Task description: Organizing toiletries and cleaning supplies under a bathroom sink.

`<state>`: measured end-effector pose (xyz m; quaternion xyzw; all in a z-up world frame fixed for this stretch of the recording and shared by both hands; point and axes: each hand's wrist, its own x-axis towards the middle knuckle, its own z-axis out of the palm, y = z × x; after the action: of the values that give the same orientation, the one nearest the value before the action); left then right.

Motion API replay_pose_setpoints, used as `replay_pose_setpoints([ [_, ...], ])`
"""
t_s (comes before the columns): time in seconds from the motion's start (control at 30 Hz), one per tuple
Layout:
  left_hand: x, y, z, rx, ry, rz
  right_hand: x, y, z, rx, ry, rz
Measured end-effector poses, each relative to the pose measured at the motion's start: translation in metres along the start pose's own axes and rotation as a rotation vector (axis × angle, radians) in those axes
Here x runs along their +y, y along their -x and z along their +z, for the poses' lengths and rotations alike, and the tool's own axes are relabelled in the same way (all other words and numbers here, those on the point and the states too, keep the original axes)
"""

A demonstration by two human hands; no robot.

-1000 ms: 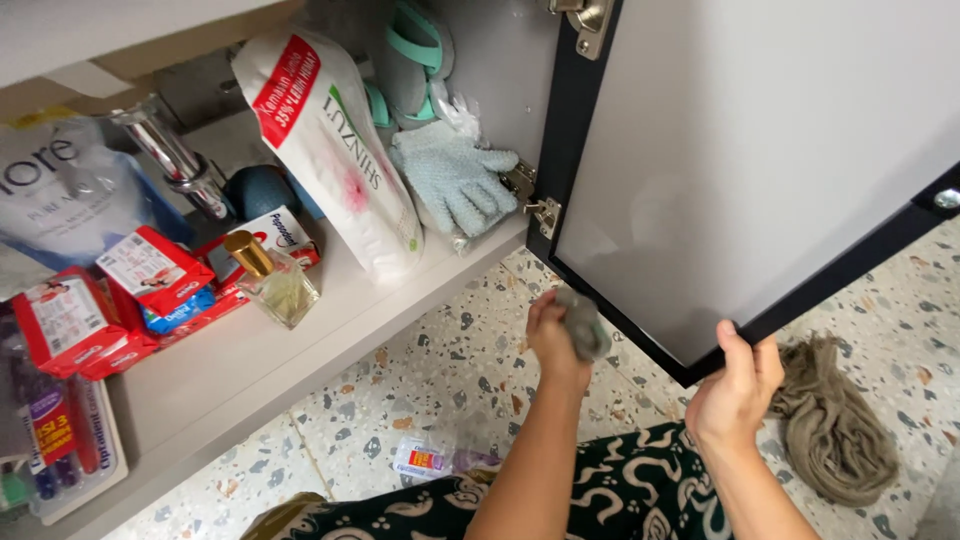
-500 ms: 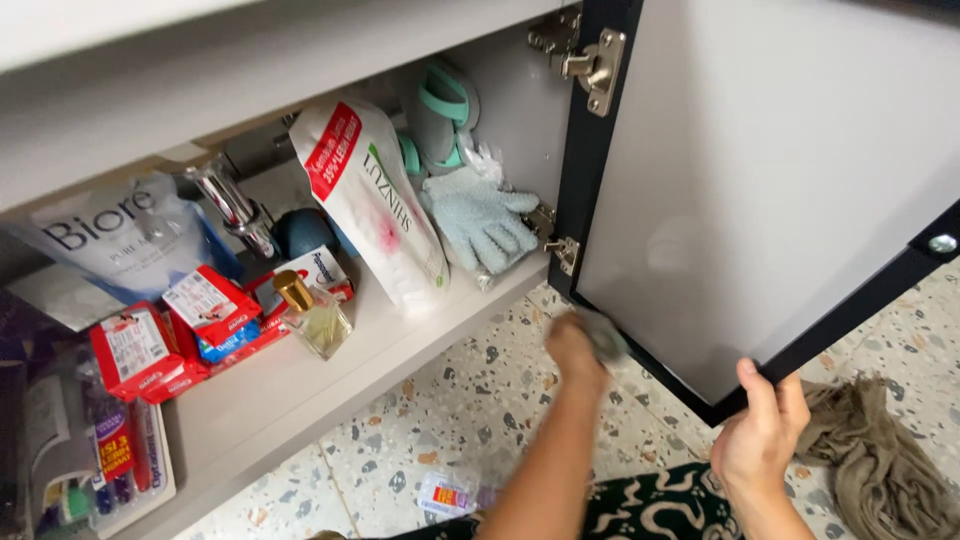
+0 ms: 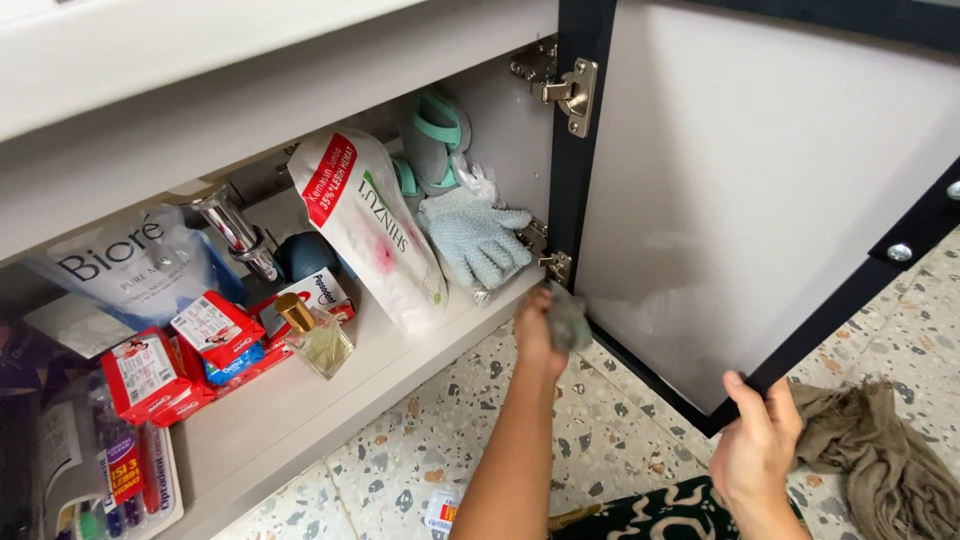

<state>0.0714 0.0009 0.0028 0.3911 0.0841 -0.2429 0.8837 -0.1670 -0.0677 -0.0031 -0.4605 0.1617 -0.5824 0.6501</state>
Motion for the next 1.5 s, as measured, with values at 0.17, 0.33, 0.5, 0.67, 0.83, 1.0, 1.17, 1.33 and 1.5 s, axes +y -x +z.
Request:
replay_pose_setpoints([
  [0.17,0.01,0.034,-0.038,-0.243,0.03,-0.169,-0.035,0.027,0.018,-0.049,-0.011,0.005],
  [0.33,0.034,0.075,-0.035,-0.302,0.112,-0.17,-0.054,0.063,0.049,-0.277,0.668,-0.383],
  [0.5,0.027,0.097,-0.026,-0.384,0.08,0.009,-0.044,0.045,0.096,-0.707,0.648,-0.324],
  [0.67,0.069,0.151,0.001,-0.307,0.082,0.01,-0.047,0.026,0.127,-0.858,0.644,-0.201],
  [0.83,0.082,0.143,-0.012,-0.418,0.192,0.119,-0.051,-0.015,0.165,-0.794,0.806,-0.593],
  [1.0,0.105,0.154,-0.033,-0.272,0.222,0.132,-0.08,-0.079,0.23,-0.696,1.105,-1.148],
  [1.17,0.108,0.145,-0.097,-0.124,0.265,0.093,-0.042,-0.084,0.216,-0.833,1.367,-1.204],
  [1.33,0.102,0.11,-0.213,-0.048,0.103,0.15,-0.014,-0.047,0.217,-1.112,0.857,-0.481],
  [1.5,0.107,0.065,-0.358,0.187,-0.092,0.281,0.018,0.009,0.224,-1.203,0.501,-0.01],
])
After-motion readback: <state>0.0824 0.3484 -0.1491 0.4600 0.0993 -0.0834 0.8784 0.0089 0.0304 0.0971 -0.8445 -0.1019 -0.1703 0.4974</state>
